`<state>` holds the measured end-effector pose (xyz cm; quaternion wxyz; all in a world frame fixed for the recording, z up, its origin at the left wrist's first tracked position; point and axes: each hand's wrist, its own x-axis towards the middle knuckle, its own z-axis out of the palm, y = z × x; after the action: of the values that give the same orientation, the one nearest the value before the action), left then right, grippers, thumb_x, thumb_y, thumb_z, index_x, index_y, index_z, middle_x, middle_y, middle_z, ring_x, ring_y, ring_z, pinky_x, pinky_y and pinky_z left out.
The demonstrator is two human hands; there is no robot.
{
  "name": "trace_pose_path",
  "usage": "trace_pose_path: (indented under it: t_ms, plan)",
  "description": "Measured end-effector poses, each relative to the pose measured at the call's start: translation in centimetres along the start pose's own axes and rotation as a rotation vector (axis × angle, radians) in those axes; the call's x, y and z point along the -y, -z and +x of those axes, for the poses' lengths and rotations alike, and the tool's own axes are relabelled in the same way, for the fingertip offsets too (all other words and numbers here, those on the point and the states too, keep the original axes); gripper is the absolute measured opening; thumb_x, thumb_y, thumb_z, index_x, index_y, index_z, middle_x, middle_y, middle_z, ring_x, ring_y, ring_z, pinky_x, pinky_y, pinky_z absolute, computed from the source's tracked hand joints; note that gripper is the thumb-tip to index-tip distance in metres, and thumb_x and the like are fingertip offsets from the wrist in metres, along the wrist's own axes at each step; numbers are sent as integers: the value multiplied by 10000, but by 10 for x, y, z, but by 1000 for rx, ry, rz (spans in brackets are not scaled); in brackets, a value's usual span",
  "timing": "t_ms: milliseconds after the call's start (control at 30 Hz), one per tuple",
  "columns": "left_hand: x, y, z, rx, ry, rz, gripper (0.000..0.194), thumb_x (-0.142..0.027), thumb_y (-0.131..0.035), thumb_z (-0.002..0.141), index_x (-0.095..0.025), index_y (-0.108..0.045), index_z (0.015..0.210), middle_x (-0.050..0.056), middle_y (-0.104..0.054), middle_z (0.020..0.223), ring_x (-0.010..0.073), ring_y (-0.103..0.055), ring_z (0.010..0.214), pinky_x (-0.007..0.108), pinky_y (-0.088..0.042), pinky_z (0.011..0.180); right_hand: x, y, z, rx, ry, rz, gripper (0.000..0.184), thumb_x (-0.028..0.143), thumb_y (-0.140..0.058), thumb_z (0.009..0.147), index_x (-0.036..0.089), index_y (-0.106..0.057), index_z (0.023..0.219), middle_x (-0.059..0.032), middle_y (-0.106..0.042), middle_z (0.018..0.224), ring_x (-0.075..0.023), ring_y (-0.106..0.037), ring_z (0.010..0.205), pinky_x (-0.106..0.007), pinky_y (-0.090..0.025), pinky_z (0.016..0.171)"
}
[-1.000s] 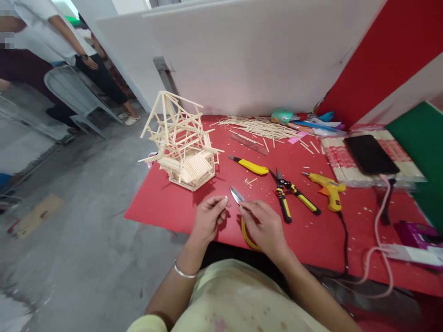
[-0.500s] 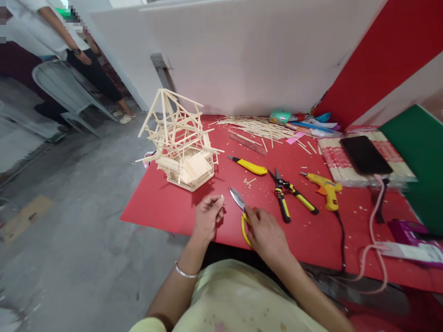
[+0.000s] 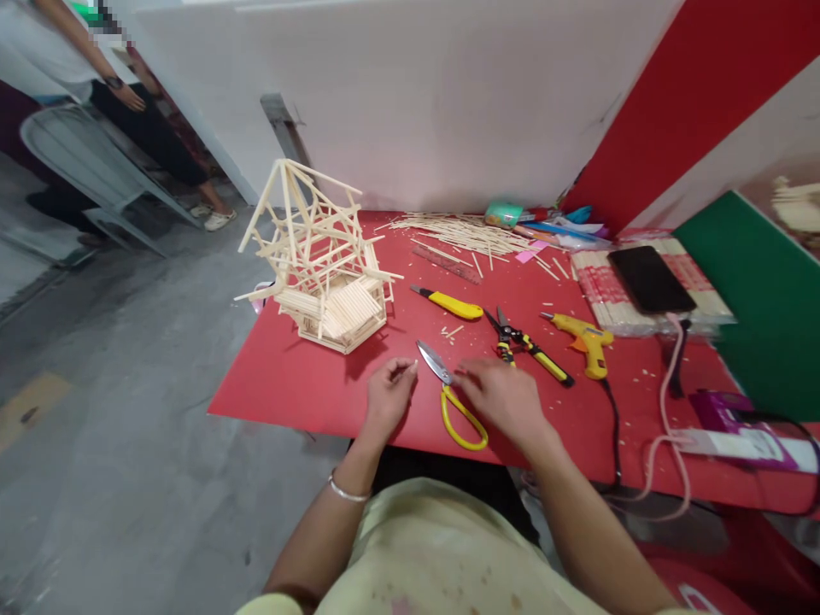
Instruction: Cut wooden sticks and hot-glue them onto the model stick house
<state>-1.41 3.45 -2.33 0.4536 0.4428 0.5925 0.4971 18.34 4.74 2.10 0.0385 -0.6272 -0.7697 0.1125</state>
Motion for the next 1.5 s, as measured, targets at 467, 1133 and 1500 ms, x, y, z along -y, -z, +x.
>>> trace_pose_path:
  t_ms: [467, 1133, 1500]
  plan:
    - [13, 2, 14, -86, -361, 514, 142, -199, -605, 857, -192, -728, 929, 69, -707, 861, 191, -630, 773, 308, -472, 743, 4, -34, 87, -107, -98, 138, 267, 325, -492, 952, 136, -654, 1048, -178, -647, 1120, -255, -585, 1088, -331, -419, 866]
    - [-53, 21, -16, -28, 213, -646, 343, -397, -841, 688, -156, -611, 773, -37, -595, 614, 31, -434, 391, 149, -242, 332, 69, 5, 16, -528, 549, 547, 128, 180, -577, 929, 224, -688, 973, -35, -740, 918, -176, -660, 856, -312, -509, 806]
    - [-64, 58, -28, -6, 218, -737, 286, -336, -806, 734, -149, -589, 742, -41, -541, 576, 30, -386, 403, 141, -206, 343, 100, 7, 17, -514, 821, 680, 297, 70, -570, 905, 233, -631, 1146, -42, -738, 1036, -161, -669, 963, -338, -533, 891]
